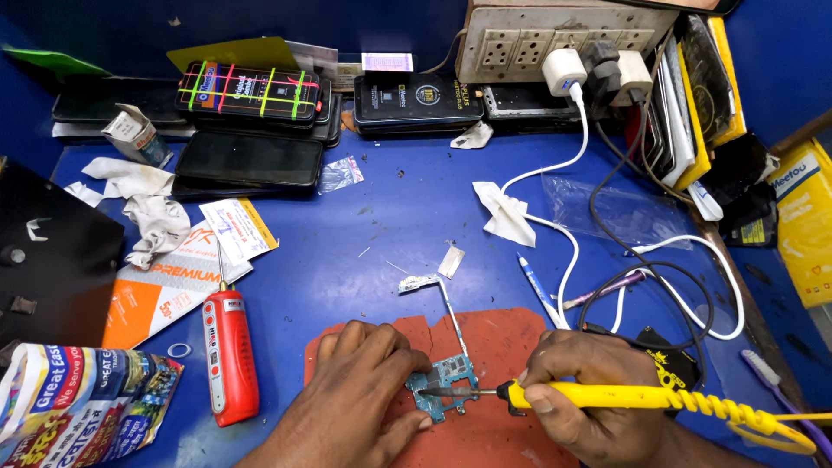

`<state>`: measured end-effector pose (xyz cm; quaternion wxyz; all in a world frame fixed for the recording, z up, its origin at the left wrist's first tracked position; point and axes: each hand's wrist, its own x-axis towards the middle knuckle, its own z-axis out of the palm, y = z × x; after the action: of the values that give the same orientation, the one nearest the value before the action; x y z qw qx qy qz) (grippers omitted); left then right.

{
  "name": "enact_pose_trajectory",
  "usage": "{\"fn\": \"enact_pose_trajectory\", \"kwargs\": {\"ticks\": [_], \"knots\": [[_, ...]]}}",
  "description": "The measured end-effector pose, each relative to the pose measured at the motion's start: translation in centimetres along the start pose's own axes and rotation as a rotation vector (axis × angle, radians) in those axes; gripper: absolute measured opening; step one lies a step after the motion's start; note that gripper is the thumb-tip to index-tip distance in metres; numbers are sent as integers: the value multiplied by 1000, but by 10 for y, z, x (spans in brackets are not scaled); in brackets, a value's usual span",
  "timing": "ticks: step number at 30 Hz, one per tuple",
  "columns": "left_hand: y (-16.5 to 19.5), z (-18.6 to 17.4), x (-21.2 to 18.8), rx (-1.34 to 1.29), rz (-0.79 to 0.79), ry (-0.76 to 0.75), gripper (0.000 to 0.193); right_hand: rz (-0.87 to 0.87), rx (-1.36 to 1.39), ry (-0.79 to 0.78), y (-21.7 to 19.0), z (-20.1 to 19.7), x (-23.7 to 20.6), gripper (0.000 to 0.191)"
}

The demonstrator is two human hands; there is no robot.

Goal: The person solders a phone motherboard on a red mat at a repair workbench, holding the board steady with one hand while applying a yellow soldering iron to its components. They reposition the board and continue soldering different points, briefly reaching aside before resuming work on the board.

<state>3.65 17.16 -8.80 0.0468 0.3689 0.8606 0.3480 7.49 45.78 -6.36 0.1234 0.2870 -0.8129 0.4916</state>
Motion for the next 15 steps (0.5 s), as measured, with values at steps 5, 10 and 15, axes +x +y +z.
{"fn": "enact_pose_trajectory", "kwargs": {"ticks": [5,10,15], "knots": [[0,1,0,8,6,3,50,29,7,-9,-1,0,0,12],[1,0,-1,8,4,7,50,-1,-37,-10,-1,-1,1,14],[1,0,0,10,0,-1,50,-6,-34,-11,0,-1,1,15]]}}
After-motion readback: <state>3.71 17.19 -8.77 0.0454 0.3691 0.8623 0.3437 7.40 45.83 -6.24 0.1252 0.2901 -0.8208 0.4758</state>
